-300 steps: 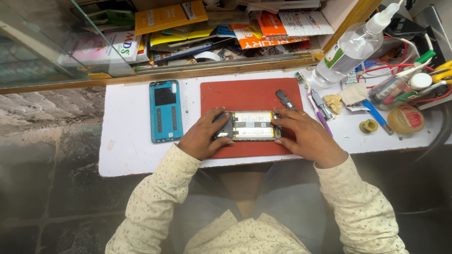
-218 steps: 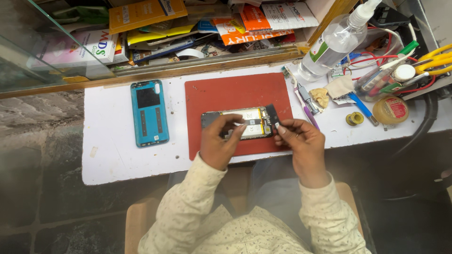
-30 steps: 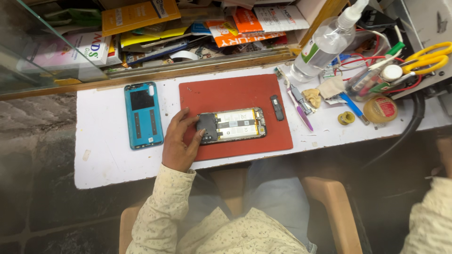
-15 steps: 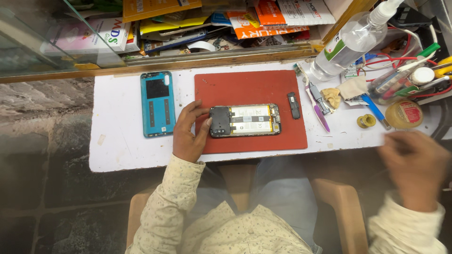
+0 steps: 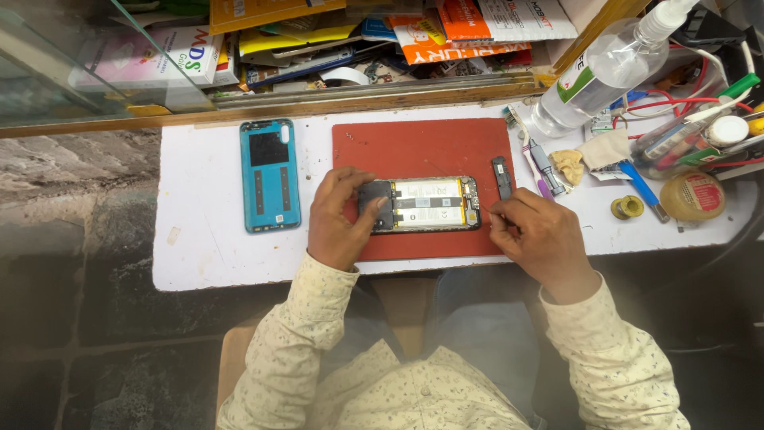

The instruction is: The person works on a disassembled mobile phone placed on a red mat. They use a small metal tool to pry and adjust internal components near the top edge of the device, then use a screwdriver to tighten screws on the phone's frame. The person handles the phone and tools directly with their hands throughout the process.

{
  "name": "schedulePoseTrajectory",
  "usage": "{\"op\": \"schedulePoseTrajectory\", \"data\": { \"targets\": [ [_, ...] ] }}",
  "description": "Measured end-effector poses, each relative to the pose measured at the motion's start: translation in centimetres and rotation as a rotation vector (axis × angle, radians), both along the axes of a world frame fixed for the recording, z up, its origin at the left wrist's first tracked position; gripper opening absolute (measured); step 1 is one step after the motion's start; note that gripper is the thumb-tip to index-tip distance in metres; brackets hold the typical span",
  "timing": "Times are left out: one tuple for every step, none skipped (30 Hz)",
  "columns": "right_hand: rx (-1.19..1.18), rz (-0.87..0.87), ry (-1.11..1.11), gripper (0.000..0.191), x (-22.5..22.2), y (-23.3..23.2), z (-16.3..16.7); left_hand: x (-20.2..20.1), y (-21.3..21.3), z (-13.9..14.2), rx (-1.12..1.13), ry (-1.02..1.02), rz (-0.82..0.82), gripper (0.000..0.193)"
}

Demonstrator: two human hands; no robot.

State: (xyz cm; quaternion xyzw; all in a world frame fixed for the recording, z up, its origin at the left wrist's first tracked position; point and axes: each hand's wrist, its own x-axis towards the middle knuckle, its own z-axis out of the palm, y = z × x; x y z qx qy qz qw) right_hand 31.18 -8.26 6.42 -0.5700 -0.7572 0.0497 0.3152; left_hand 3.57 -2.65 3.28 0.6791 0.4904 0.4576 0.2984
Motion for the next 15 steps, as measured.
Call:
{"op": "schedulePoseTrajectory", "data": {
  "targets": [
    [0.010,0.024,-0.017,0.007,0.0,0.1,0.0,0.2,0.2,0.1,-0.006,-0.001,-0.018,0.035],
    [0.020,0.049,-0.034,0.007,0.0,0.2,0.1,0.4,0.5,0.2,-0.011,-0.001,-0.036,0.038],
    [0.030,0.073,-0.050,0.008,0.0,0.3,0.1,0.6,0.8,0.3,-0.016,-0.001,-0.055,0.041],
    [0.028,0.088,-0.051,0.008,0.1,0.4,0.1,0.8,0.9,0.3,0.015,0.000,-0.081,0.043],
    [0.025,0.102,-0.051,0.009,0.1,0.5,0.2,1.1,1.1,0.3,0.045,0.002,-0.107,0.046],
    [0.024,0.117,-0.051,0.009,0.1,0.6,0.2,1.3,1.3,0.4,0.076,0.004,-0.133,0.049],
    [0.033,0.127,-0.058,0.009,0.1,0.7,0.2,1.7,1.5,0.4,0.094,0.006,-0.158,0.049],
    [0.042,0.138,-0.065,0.009,0.1,0.8,0.2,2.0,1.8,0.4,0.111,0.007,-0.182,0.050],
    [0.052,0.149,-0.072,0.009,0.0,0.9,0.3,2.2,2.1,0.4,0.130,0.009,-0.206,0.050],
    [0.048,0.163,-0.072,0.009,0.0,1.0,0.3,2.4,2.3,0.4,0.067,0.005,-0.228,0.047],
    [0.043,0.177,-0.071,0.009,0.0,1.1,0.3,2.5,2.6,0.4,0.005,0.001,-0.250,0.043],
    [0.039,0.191,-0.070,0.009,0.0,1.3,0.4,2.6,2.7,0.3,-0.057,-0.002,-0.273,0.040],
    [0.055,0.200,-0.089,0.009,0.0,1.4,0.5,2.7,2.9,0.2,-0.120,-0.007,-0.269,0.036],
    [0.072,0.208,-0.108,0.009,0.1,1.5,0.5,2.7,3.1,0.0,-0.182,-0.011,-0.265,0.032],
    [0.088,0.218,-0.128,0.009,0.1,1.6,0.6,2.8,3.2,-0.2,-0.244,-0.015,-0.261,0.029]
  ]
}}
